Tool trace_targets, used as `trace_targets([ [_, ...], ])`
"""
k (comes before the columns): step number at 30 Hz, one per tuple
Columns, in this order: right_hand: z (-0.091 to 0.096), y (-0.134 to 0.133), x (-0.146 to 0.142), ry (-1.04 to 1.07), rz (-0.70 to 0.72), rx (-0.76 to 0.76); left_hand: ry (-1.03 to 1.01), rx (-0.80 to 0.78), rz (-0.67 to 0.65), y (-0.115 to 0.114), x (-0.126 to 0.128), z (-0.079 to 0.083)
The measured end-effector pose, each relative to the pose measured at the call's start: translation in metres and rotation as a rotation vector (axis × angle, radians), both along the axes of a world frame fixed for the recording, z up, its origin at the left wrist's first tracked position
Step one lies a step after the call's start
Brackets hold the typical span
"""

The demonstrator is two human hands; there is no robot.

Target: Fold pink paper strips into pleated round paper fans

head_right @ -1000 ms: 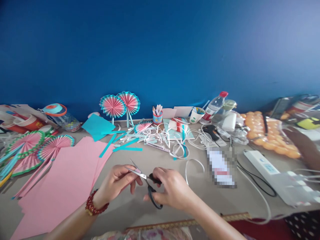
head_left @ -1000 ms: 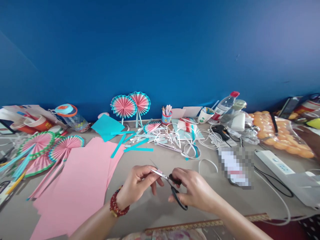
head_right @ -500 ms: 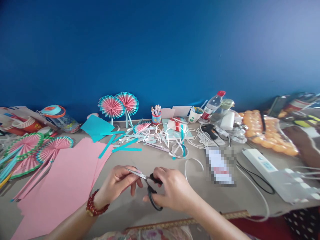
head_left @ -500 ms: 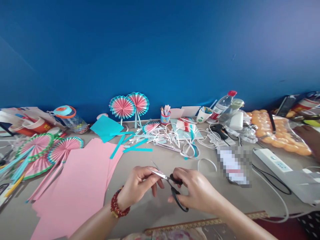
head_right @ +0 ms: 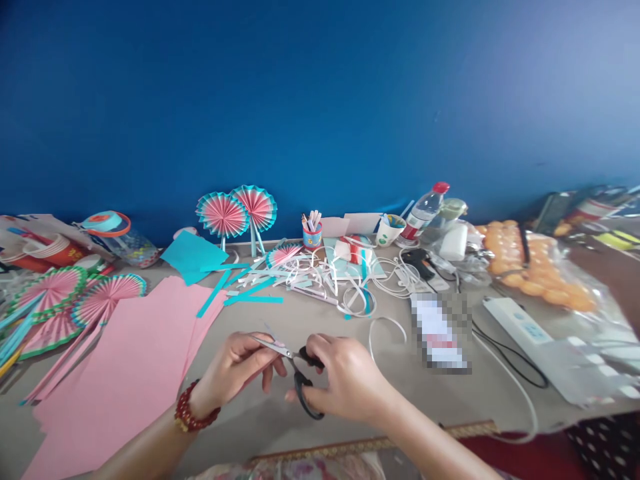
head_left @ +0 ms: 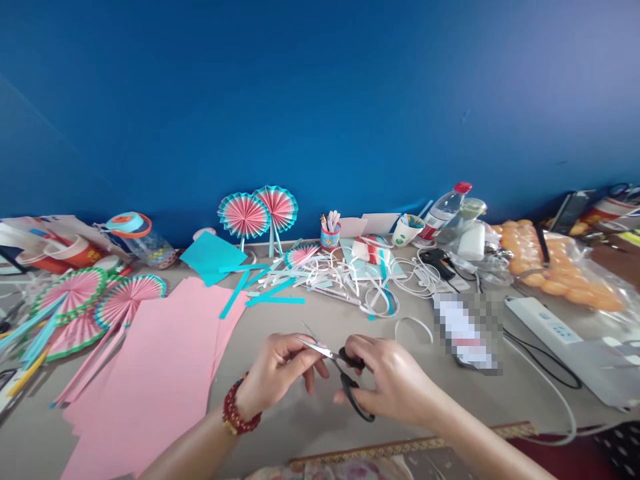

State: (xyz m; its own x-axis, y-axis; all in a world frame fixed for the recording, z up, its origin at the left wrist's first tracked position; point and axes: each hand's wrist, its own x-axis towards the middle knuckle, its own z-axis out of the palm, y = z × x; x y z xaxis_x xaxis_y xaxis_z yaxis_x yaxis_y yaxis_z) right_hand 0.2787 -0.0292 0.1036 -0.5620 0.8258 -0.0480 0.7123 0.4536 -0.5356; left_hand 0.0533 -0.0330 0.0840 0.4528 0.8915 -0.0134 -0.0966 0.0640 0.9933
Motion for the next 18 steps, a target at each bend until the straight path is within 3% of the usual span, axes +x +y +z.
trace_targets([
  [13, -0.009, 0.003, -0.002, 0.073, 0.036, 0.004, -0.025, -0.054, 0.03, -0.001, -0.001, -0.006],
  [18, -0.019, 0.005, -0.001, 0.147, -0.089, -0.006, 0.023, -0.07, 0.026, 0.0, 0.0, -0.008],
])
